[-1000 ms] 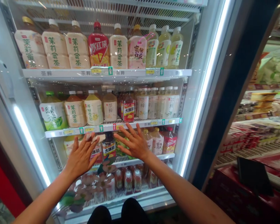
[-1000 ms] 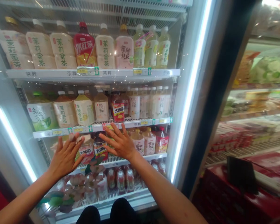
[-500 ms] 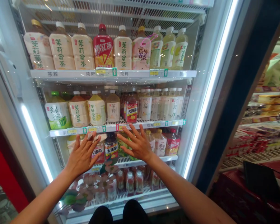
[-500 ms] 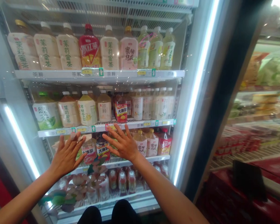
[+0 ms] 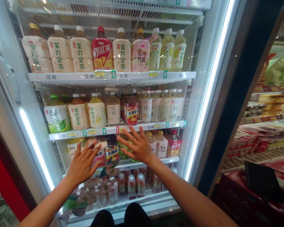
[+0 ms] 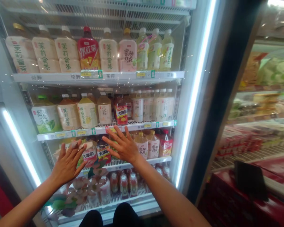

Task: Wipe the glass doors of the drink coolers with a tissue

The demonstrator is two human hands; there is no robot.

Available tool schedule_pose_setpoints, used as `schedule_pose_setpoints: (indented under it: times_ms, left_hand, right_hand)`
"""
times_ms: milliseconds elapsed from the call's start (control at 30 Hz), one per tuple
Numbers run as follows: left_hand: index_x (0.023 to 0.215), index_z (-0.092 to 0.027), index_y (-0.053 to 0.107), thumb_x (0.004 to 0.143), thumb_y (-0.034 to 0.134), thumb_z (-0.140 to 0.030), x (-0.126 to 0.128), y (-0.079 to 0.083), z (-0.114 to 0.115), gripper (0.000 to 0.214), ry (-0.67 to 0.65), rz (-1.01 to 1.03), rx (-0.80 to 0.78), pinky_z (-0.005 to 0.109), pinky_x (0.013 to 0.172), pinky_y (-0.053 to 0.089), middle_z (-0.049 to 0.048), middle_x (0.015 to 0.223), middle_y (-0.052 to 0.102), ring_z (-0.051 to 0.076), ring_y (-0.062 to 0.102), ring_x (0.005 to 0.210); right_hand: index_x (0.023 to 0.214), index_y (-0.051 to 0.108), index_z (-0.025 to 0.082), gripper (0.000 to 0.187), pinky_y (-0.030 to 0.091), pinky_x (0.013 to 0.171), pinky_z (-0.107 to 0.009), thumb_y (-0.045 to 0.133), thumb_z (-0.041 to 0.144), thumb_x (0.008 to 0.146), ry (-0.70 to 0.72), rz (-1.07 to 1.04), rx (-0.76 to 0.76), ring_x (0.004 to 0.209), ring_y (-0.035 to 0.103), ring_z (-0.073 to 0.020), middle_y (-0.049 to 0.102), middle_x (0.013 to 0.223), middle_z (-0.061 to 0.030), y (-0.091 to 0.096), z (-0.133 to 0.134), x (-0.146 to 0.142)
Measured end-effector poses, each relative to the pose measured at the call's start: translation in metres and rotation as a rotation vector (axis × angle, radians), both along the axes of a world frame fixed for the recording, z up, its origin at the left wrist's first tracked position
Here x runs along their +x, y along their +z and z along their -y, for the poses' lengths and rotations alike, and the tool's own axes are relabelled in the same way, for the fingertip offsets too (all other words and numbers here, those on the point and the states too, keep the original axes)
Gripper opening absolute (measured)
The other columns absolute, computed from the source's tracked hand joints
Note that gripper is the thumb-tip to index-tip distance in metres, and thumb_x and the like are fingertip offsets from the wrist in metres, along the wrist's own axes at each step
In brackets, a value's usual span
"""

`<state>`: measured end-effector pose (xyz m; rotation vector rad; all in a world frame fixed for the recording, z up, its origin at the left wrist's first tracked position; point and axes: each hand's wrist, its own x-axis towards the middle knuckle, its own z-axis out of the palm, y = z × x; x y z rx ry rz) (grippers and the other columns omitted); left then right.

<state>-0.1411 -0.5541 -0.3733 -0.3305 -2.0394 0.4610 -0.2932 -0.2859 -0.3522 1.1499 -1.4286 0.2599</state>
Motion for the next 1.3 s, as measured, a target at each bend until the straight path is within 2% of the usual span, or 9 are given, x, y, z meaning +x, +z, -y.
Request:
schedule_pose_setpoints:
  times_ms: [133,200,433,500,733,800,967,1033,1300]
  left_hand:
    - [0.165,-0.024,0.010,0.099,0.047,-0.053,-0.006,0.045,-0.001,0.081,0.032,-0.052,0.065,0.057,0.131,-0.004,0.0104,0.170,0.026,0.026,0.008,0.161]
    - [0.165,-0.024,0.008,0.099,0.047,-0.053,-0.010,0.054,-0.001,0.082,0.033,-0.075,0.083,0.057,0.130,-0.006,0.0100,0.171,0.019,0.026,0.005,0.161]
    - [0.165,-0.022,0.011,0.095,0.056,-0.050,-0.003,-0.004,0.000,0.087,0.009,-0.035,0.032,0.052,0.132,-0.005,0.0102,0.171,0.020,0.025,0.005,0.161]
    - [0.165,-0.023,0.012,0.096,0.055,-0.051,-0.001,-0.004,0.000,0.086,0.004,-0.010,0.009,0.051,0.132,-0.002,0.0100,0.170,0.023,0.024,0.007,0.161]
    - [0.165,-0.024,0.008,0.099,0.050,-0.051,-0.014,0.063,-0.009,0.083,0.030,-0.081,0.081,0.056,0.131,-0.006,0.0096,0.172,0.017,0.027,0.004,0.161]
    - [0.165,-0.023,0.009,0.099,0.050,-0.051,-0.017,0.057,-0.010,0.083,0.021,-0.098,0.070,0.054,0.131,-0.007,0.0094,0.173,0.013,0.026,0.001,0.161]
    - [0.165,-0.021,0.014,0.098,0.050,-0.053,-0.009,-0.006,-0.009,0.082,-0.001,-0.019,-0.004,0.052,0.132,-0.002,0.0113,0.170,0.025,0.024,0.005,0.161]
    - [0.164,-0.022,0.015,0.099,0.050,-0.053,-0.006,-0.015,-0.009,0.081,-0.012,0.001,-0.021,0.051,0.132,0.000,0.0114,0.167,0.032,0.022,0.007,0.161]
    - [0.165,-0.022,0.012,0.098,0.051,-0.050,-0.019,0.053,-0.022,0.082,0.010,-0.065,0.036,0.053,0.132,-0.004,0.0110,0.169,0.027,0.024,0.007,0.161]
  right_hand:
    - [0.151,0.051,0.031,0.058,0.005,0.132,-0.058,0.064,0.047,0.096,-0.024,-0.002,0.003,0.161,0.014,-0.0275,0.039,0.165,-0.0004,-0.001,0.000,0.000]
    - [0.152,0.050,0.032,0.060,0.005,0.132,-0.059,0.064,0.047,0.096,-0.034,0.002,0.009,0.161,0.014,-0.0276,0.038,0.165,-0.0002,-0.002,0.000,-0.001]
    - [0.155,0.046,0.034,0.063,0.005,0.131,-0.060,0.064,0.048,0.096,-0.043,0.021,0.026,0.161,0.013,-0.0275,0.036,0.166,0.0004,-0.004,0.000,-0.003]
    - [0.154,0.046,0.033,0.062,0.005,0.131,-0.060,0.064,0.047,0.096,-0.042,0.024,0.024,0.161,0.013,-0.0273,0.036,0.166,0.0004,-0.004,0.000,-0.002]
    - [0.152,0.051,0.030,0.060,0.006,0.131,-0.060,0.065,0.046,0.096,-0.008,-0.001,0.000,0.160,0.014,-0.0281,0.037,0.165,-0.0014,-0.002,0.000,-0.001]
    - [0.153,0.049,0.031,0.061,0.006,0.131,-0.060,0.065,0.046,0.096,-0.016,0.003,0.004,0.160,0.014,-0.0281,0.036,0.166,-0.0010,-0.003,0.000,-0.002]
    - [0.156,0.044,0.033,0.064,0.005,0.132,-0.059,0.064,0.048,0.096,-0.041,0.008,0.021,0.161,0.013,-0.0273,0.036,0.166,0.0006,-0.003,-0.001,-0.004]
    - [0.155,0.045,0.032,0.064,0.004,0.132,-0.058,0.064,0.048,0.096,-0.035,0.006,0.017,0.160,0.014,-0.0271,0.037,0.166,0.0003,-0.003,-0.001,-0.003]
    - [0.158,0.040,0.032,0.070,0.006,0.132,-0.060,0.065,0.047,0.095,-0.036,0.016,0.019,0.161,0.013,-0.0273,0.036,0.166,0.0004,-0.003,-0.001,-0.002]
